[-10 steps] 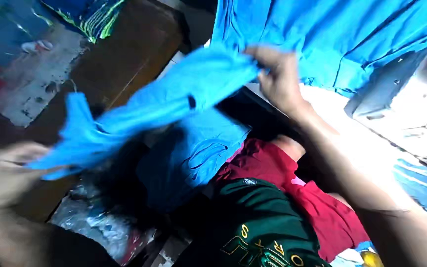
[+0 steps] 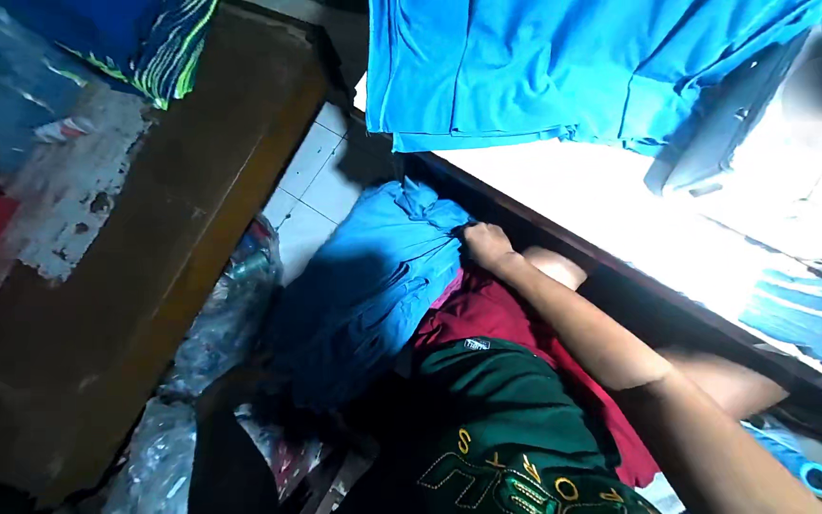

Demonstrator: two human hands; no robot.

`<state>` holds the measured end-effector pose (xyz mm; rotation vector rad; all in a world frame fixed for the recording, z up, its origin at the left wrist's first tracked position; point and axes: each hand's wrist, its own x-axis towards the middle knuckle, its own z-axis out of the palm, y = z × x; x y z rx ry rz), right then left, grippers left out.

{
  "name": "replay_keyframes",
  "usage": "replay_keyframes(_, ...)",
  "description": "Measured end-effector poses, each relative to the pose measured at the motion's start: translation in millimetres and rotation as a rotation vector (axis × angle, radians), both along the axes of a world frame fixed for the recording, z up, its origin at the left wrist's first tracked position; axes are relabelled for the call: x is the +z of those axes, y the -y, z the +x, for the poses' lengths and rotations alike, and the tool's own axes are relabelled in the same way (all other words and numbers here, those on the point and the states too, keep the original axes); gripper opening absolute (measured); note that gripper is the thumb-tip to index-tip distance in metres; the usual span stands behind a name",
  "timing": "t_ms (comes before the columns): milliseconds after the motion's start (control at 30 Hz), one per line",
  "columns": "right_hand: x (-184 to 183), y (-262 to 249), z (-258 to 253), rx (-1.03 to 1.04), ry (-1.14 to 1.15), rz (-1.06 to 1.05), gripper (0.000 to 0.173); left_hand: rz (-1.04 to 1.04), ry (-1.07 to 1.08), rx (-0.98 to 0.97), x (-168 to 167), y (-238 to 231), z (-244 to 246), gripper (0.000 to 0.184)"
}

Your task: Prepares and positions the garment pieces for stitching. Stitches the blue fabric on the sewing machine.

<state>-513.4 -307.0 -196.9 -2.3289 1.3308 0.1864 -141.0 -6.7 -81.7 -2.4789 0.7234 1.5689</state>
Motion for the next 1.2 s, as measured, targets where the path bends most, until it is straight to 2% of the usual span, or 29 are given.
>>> replay_keyframes(67,2.7,5.4,5.6,-0.080,0.025,0.091,0.015,-0.200,-0.098,0.024,-45.5,-14.8,52.8,0.056)
replay_keyframes(200,24.7,26.4,24.2,-0.227,0.176,0.177,0.023,-0.370,-0.186,0.077,-48.0,-12.0,95.9,0.043)
replay_keyframes(333,25.6,43.4,29.1,-0.172,0.293,0.160,0.036,-0.460,-0.189,0.050,-41.1,-13.7,115.4,0.042)
replay_keyframes(433,20.4,47.3,21.0,-0.051,0.385,0.139,0.036,-0.376,-0.198,0.058,-37.6,-25.6,93.9,0.043)
replay_keyframes(533,16.6,37.3,10.2,0.013,0.190,0.177,0.022,-0.148,-0.202,0.003,-60.9,-39.4,40.6,0.055)
replay_keyframes(600,11.1,25.4,3.5,-0.003,0.064,0.255,0.025,-0.052,-0.235,-0.157,-87.7,-41.9,26.2,0.058)
replay_keyframes(633,8.1,20.4,-0.6,-0.006,0.039,0.272,0.025,0.007,-0.234,-0.277,-89.8,-32.2,22.7,0.054)
replay_keyframes(667,6.6,16.5,-5.4,0.001,0.024,0.273,0.024,0.081,-0.203,-0.409,-79.3,-14.2,13.8,0.045)
replay_keyframes(733,7.2,7.0,-15.1,0.035,0.001,0.246,0.019,0.179,-0.071,-0.491,-43.5,35.7,-14.1,0.034)
replay_keyframes(767,9.2,0.9,-19.4,0.052,0.006,0.220,0.017,0.074,-0.033,-0.522,-38.3,59.6,-14.3,0.029)
replay_keyframes(800,13.5,-5.6,-23.0,0.062,0.024,0.189,0.017,-0.117,0.001,-0.555,-37.1,85.8,-13.6,0.024)
replay_keyframes(867,27.8,-20.4,-30.5,0.087,0.110,0.109,0.018,-0.442,0.107,-0.608,-43.2,147.8,-26.6,0.028)
replay_keyframes(967,55.4,-51.6,-43.7,0.125,0.267,0.009,0.037,-0.852,0.143,-0.748,-73.2,243.0,-73.5,0.038)
replay_keyframes(1033,69.8,-71.2,-55.7,0.157,0.370,0.009,0.043,-0.946,0.100,-0.874,-107.1,300.3,-115.3,0.051)
replay_keyframes(1067,75.5,-81.0,-63.1,0.169,0.423,0.024,0.039,-0.899,0.112,-0.946,-125.4,320.3,-138.6,0.061)
replay_keyframes(1100,79.6,-90.8,-71.4,0.174,0.470,0.041,0.033,-0.754,0.129,-1.016,-142.6,335.0,-161.6,0.073)
replay_keyframes(1167,85.6,-105.8,-88.6,0.143,0.555,0.078,0.028,-0.325,0.116,-1.123,-172.2,360.7,-204.4,0.094)
replay_keyframes(1200,87.5,-111.5,-97.4,0.125,0.574,0.106,0.030,-0.170,0.077,-1.138,-186.7,369.8,-221.4,0.097)
